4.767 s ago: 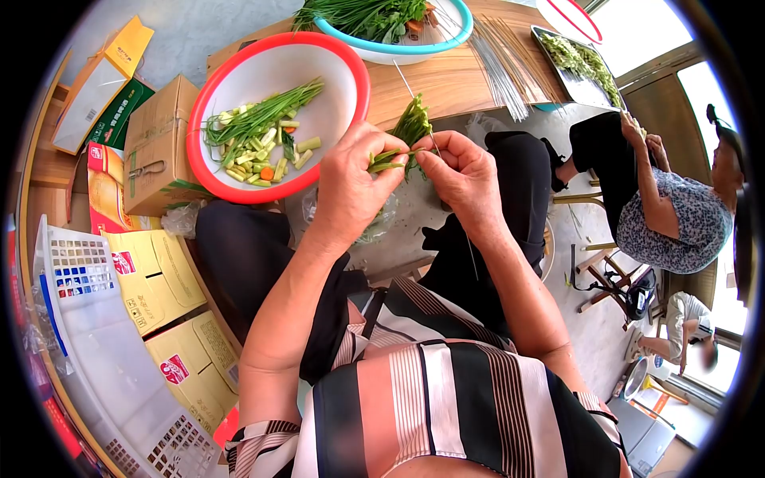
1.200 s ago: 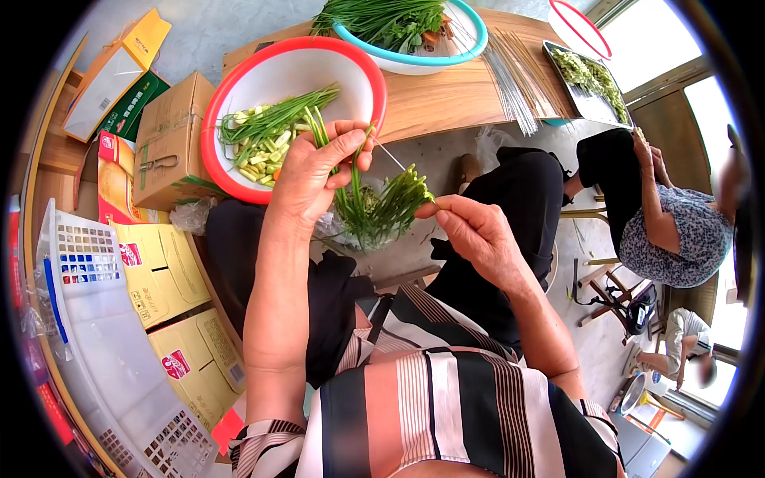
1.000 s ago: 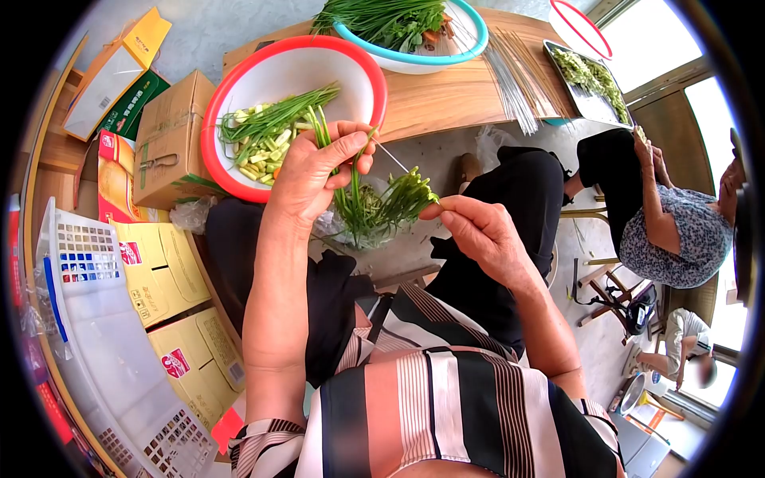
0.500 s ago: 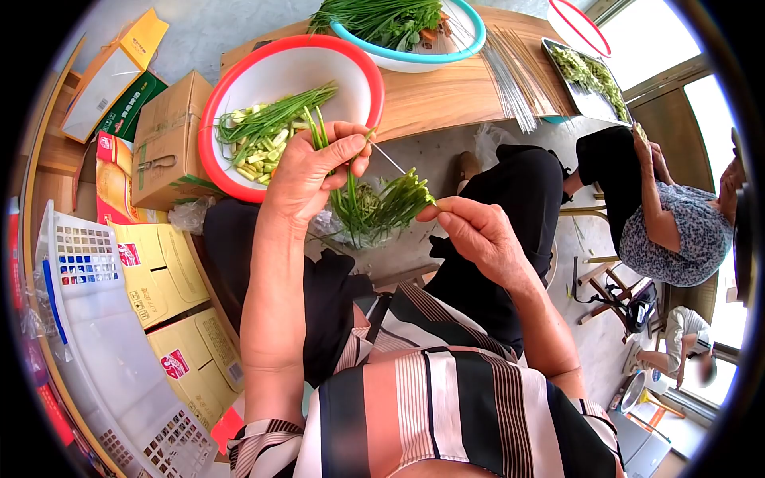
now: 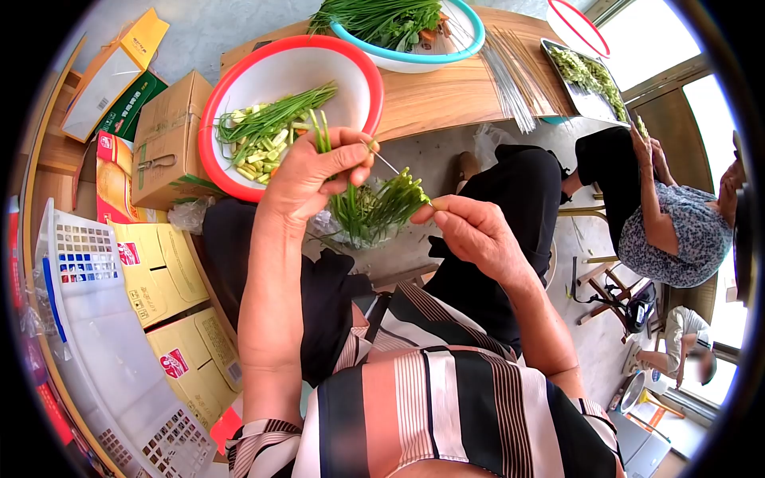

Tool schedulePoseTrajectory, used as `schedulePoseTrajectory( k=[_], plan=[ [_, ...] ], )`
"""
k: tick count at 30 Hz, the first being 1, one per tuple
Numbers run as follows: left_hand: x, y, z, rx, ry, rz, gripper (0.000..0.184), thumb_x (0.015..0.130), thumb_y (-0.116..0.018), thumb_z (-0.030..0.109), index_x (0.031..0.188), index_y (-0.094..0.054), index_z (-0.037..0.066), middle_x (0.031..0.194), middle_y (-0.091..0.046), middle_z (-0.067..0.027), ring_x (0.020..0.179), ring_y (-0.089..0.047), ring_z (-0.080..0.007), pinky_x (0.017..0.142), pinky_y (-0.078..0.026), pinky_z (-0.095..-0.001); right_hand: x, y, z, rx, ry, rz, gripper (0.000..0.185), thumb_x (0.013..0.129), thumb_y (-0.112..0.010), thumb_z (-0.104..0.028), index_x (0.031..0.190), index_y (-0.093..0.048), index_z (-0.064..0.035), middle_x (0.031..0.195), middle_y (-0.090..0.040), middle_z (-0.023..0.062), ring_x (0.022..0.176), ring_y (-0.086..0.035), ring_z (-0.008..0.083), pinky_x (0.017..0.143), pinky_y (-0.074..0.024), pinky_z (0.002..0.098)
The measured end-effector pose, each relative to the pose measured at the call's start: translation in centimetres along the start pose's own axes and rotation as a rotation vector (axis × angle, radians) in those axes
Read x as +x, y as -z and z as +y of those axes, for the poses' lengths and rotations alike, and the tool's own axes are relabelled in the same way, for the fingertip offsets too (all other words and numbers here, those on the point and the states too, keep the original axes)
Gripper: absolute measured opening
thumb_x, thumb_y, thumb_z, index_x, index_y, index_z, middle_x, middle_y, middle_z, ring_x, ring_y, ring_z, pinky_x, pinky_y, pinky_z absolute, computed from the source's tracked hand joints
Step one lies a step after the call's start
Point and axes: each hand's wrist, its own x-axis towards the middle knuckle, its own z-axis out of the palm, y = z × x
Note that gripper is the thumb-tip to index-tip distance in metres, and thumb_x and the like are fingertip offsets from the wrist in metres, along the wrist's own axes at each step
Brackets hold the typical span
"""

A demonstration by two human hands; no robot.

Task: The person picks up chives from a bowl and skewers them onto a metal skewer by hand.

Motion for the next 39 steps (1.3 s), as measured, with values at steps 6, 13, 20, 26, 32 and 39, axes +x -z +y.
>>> schedulePoseTrajectory(
  k=[6, 13, 20, 26, 32, 39],
  plan=[
    [0.2, -1.5, -1.0, 0.154, 0.043, 0.026, 0.012, 0.086, -0.068, 0.01, 0.095, -0.065, 0.002, 0.08, -0.063, -0.002, 0.058, -0.05, -0.0039, 0.043, -0.027, -0.0146, 0.8, -0.6, -0.1, -0.031, -0.008, 0.052, 0.024, 0.099, -0.048, -0.017, 0.105, -0.066, -0.002, 0.057, -0.034, -0.0097, 0.052, -0.03, 0.0, 0.047, -0.0238, 0.0196],
    [1.3, -1.6, -2.8, 0.35, -0.133, 0.163, 0.009, 0.088, -0.067, 0.014, 0.095, -0.068, 0.007, 0.077, -0.06, 0.0051, 0.054, -0.035, 0.0017, 0.045, -0.02, -0.016, 2.2, 0.6, 1.5, 0.042, 0.028, 0.144, 0.021, 0.098, -0.051, -0.018, 0.098, -0.065, -0.0025, 0.057, -0.037, -0.0098, 0.049, -0.032, 0.0003, 0.045, -0.0247, 0.0196],
    [2.1, -2.4, -5.2, 0.68, -0.2, 0.069, 0.017, 0.089, -0.067, 0.018, 0.091, -0.065, 0.002, 0.075, -0.059, 0.0021, 0.067, -0.049, -0.0049, 0.062, -0.041, -0.0227, 4.3, 0.8, 1.0, 0.064, 0.118, 0.335, 0.018, 0.091, -0.065, -0.014, 0.102, -0.064, -0.0007, 0.064, -0.055, -0.0058, 0.056, -0.044, -0.0005, 0.049, -0.0327, 0.0173],
    [1.9, -3.7, -5.6, 0.66, -0.06, 0.015, 0.02, 0.09, -0.065, 0.02, 0.092, -0.064, 0.0, 0.077, -0.061, -0.0002, 0.07, -0.052, -0.0072, 0.065, -0.044, -0.025, 5.2, 0.3, 1.2, 0.118, 0.177, 0.271, 0.017, 0.09, -0.064, -0.01, 0.102, -0.061, 0.003, 0.072, -0.066, 0.0007, 0.069, -0.059, 0.0049, 0.062, -0.0441, 0.019],
    [1.2, -3.6, -4.0, 0.393, 0.075, -0.174, 0.025, 0.096, -0.057, 0.024, 0.099, -0.064, 0.0, 0.084, -0.064, -0.0006, 0.073, -0.057, -0.0073, 0.065, -0.046, -0.0234, 5.3, 0.9, 1.7, 0.218, 0.162, 0.29, 0.01, 0.091, -0.063, -0.01, 0.093, -0.06, 0.0002, 0.073, -0.065, 0.0008, 0.061, -0.052, 0.0026, 0.052, -0.0364, 0.0183],
    [2.0, -2.6, -4.8, 0.666, -0.231, 0.181, 0.034, 0.1, -0.047, 0.028, 0.108, -0.065, 0.0, 0.09, -0.068, -0.0056, 0.084, -0.062, -0.0105, 0.069, -0.046, -0.021, 5.1, 1.2, 1.5, 0.32, 0.128, 0.339, 0.014, 0.091, -0.065, -0.016, 0.09, -0.062, -0.0029, 0.061, -0.049, -0.0086, 0.045, -0.033, -0.0009, 0.041, -0.0222, 0.0177]
  ],
)
